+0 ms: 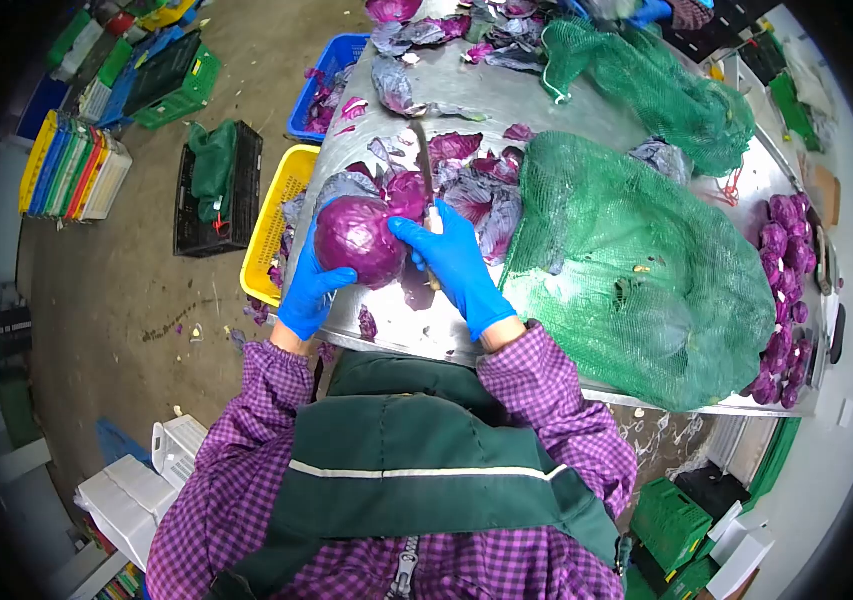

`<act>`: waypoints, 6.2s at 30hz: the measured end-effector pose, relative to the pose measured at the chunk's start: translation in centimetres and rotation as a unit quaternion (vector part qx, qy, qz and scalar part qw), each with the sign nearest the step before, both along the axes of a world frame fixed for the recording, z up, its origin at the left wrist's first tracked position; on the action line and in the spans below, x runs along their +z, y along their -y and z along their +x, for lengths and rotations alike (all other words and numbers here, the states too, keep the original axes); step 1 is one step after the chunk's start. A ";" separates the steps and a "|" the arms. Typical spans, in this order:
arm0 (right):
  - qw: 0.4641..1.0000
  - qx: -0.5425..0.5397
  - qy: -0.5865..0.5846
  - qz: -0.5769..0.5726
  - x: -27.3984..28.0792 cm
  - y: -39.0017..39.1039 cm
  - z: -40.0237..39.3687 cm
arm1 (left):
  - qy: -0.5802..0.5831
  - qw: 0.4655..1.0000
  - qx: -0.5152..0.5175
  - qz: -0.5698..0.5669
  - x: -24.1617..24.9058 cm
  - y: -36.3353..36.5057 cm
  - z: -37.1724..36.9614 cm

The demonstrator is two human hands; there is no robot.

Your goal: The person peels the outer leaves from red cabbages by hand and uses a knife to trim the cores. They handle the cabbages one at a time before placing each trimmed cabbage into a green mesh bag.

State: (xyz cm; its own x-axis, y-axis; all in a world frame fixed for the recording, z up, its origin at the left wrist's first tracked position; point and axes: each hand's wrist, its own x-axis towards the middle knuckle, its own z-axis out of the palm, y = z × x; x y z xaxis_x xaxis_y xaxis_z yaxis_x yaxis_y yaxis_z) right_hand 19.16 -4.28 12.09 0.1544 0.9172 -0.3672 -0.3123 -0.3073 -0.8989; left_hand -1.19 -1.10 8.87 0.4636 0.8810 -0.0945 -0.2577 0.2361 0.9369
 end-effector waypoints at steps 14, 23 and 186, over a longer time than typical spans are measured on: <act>0.972 0.196 0.121 -0.047 4.5 2.0 4.3 | 0.144 0.973 0.069 -0.166 -3.6 0.2 -0.6; 0.976 0.103 0.193 0.022 -0.6 0.6 2.5 | 0.316 0.919 -0.046 -0.230 -4.6 0.0 -1.9; 0.710 -0.186 -0.626 0.262 -0.3 19.6 21.9 | -0.563 0.656 0.024 0.501 -13.5 -8.4 2.8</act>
State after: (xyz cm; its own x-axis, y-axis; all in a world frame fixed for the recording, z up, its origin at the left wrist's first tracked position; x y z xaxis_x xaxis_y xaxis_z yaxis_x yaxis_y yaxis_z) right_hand 41.01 -23.89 11.75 0.2744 0.9601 -0.0538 -0.9401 0.2796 0.1951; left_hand 1.61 7.34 -4.61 0.5659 0.7738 0.2847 0.7478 -0.6271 0.2179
